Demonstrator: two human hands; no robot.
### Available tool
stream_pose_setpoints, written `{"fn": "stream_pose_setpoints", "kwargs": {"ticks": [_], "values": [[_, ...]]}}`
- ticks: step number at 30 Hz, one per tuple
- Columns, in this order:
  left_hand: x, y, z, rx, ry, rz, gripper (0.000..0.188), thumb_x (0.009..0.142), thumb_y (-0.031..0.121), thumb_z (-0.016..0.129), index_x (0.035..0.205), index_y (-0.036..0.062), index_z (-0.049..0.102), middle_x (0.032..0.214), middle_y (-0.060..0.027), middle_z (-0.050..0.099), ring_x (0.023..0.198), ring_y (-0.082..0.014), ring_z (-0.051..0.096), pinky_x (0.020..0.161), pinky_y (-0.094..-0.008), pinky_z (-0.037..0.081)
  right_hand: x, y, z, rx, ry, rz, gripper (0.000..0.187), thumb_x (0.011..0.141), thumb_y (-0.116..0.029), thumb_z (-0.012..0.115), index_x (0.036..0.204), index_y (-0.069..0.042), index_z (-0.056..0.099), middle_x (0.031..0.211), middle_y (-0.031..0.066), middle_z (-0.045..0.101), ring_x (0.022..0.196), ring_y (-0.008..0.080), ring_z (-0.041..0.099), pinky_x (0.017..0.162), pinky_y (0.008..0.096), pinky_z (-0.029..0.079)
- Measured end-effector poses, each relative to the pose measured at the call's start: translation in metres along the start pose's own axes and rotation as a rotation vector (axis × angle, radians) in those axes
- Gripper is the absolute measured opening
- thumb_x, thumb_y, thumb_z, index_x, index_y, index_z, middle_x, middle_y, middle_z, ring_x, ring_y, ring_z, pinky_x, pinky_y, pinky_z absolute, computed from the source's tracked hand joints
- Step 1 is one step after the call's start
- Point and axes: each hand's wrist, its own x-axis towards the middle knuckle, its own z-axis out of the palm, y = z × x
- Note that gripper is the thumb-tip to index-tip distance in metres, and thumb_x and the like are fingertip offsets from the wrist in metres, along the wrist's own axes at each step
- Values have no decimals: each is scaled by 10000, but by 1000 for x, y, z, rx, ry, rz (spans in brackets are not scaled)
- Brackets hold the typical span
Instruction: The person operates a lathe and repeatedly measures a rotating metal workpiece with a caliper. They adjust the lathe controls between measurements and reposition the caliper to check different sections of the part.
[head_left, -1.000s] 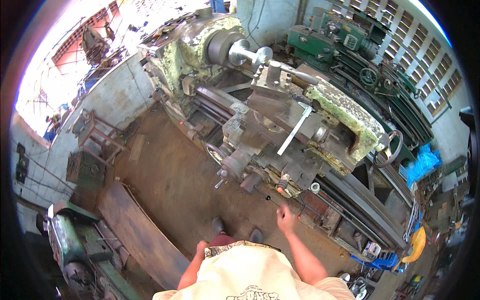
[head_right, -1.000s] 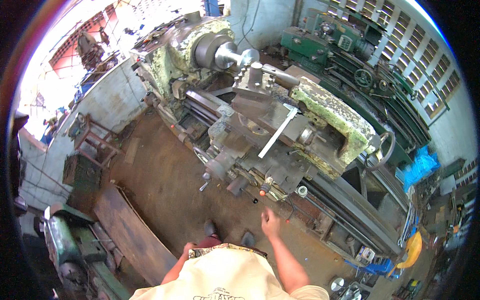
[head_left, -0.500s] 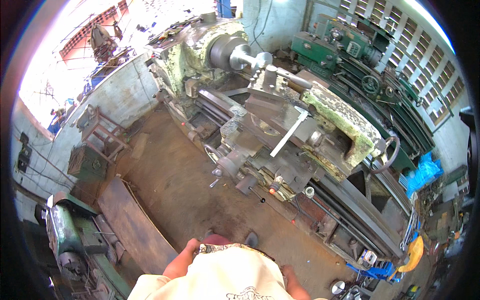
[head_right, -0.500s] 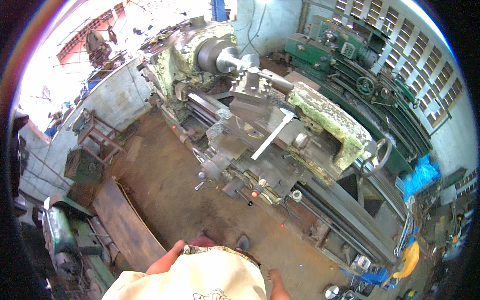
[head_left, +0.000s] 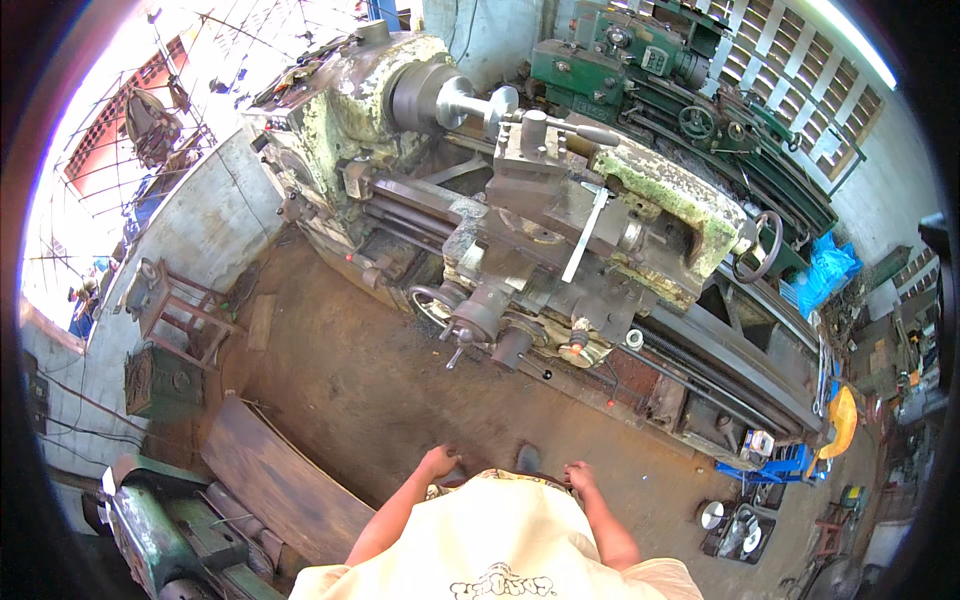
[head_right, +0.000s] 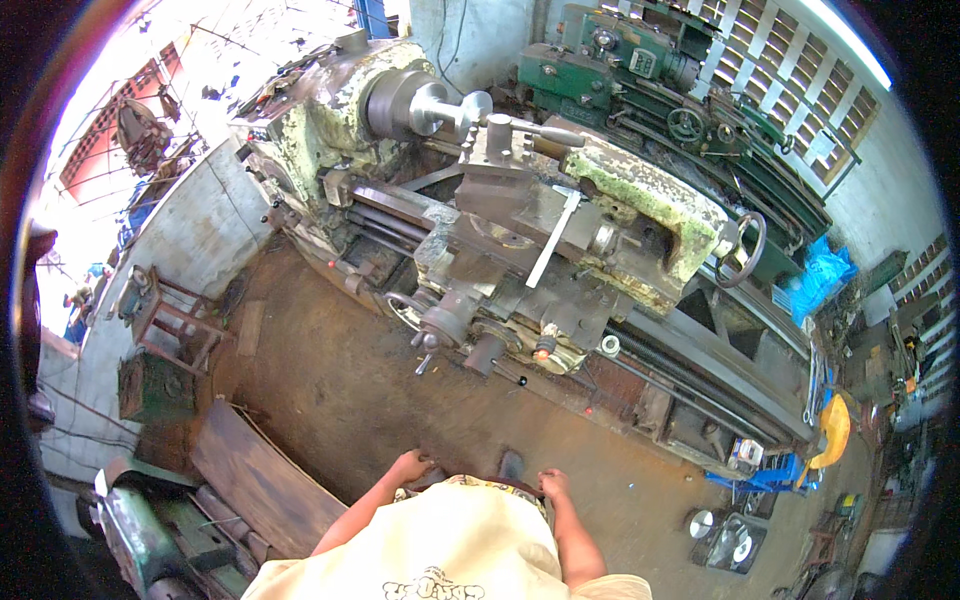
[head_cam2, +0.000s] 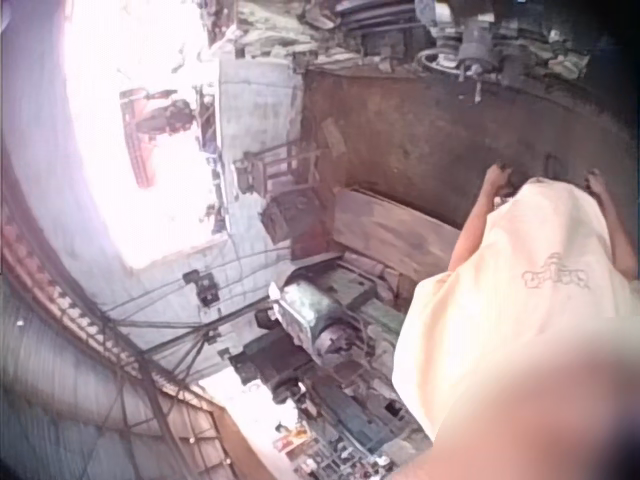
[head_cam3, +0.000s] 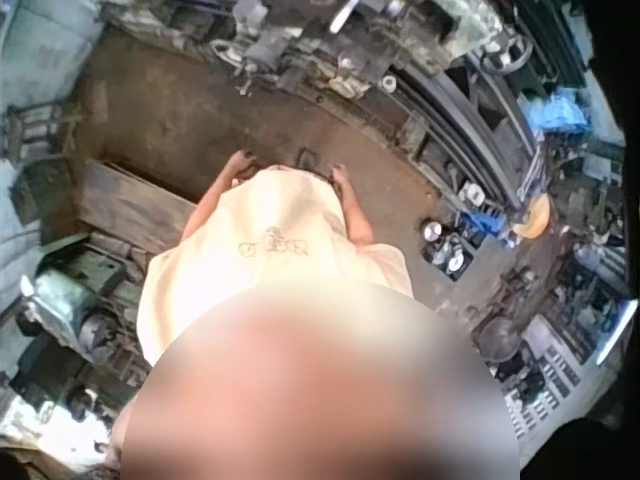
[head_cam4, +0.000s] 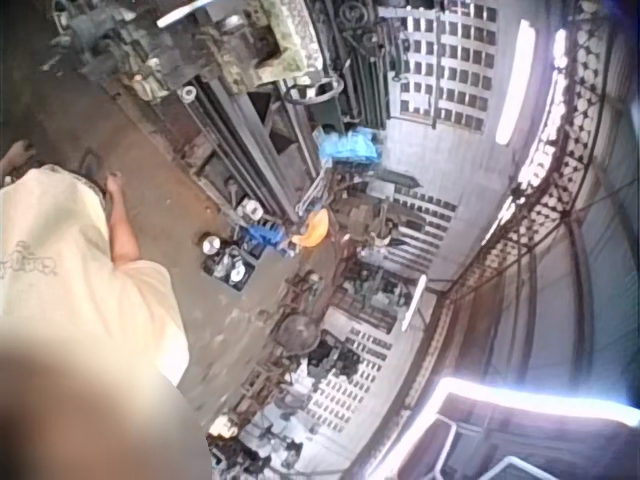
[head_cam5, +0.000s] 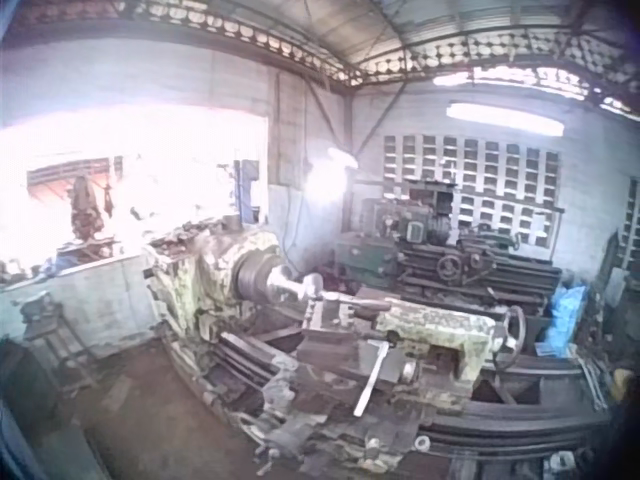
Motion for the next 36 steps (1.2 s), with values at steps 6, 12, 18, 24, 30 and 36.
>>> {"fn": "stream_pose_setpoints", "kwargs": {"ticks": [6,12,18,24,30,36], "values": [[-55,-149,-7,173,-93,-36,478,868,386,702,1227,70,702,1238,-243,677,1189,-397,635,973,-442,521,-15,30,44,-119,86,-45,267,830,-165,767,1024,18,748,951,150,766,804,239,715,762,370,560],[-104,-269,1,-49,-401,-507,310,967,367,631,1112,106,709,1094,-147,755,945,-350,734,744,-484,570,-28,44,57,-194,218,-95,282,828,-223,767,1002,-1,757,918,139,771,830,230,730,790,366,560],[-109,-271,-24,-309,-318,-631,344,973,392,632,1059,69,712,1033,-136,758,885,-298,737,724,-453,566,-34,56,74,-292,89,40,300,830,-287,769,1013,-51,776,971,125,776,898,245,739,835,372,560],[-54,-192,-33,-298,-179,-494,356,933,353,685,976,3,739,1010,-174,758,938,-294,741,799,-423,563,-39,47,76,-455,121,-60,302,829,-295,782,1023,-64,772,973,121,776,892,233,738,840,371,564],[-13,-134,-18,112,-192,-103,443,901,429,668,984,2,750,1080,-223,728,996,-365,714,898,-434,547,-27,60,61,-289,125,-58,300,855,-264,765,1048,-35,755,973,127,774,865,221,735,812,368,567],[-20,-108,-8,293,-288,-48,450,885,453,651,1031,40,754,1095,-211,722,992,-360,710,866,-411,558,-13,68,33,-318,95,23,215,887,-186,732,1005,-7,729,915,128,763,772,227,735,689,366,571]]}}
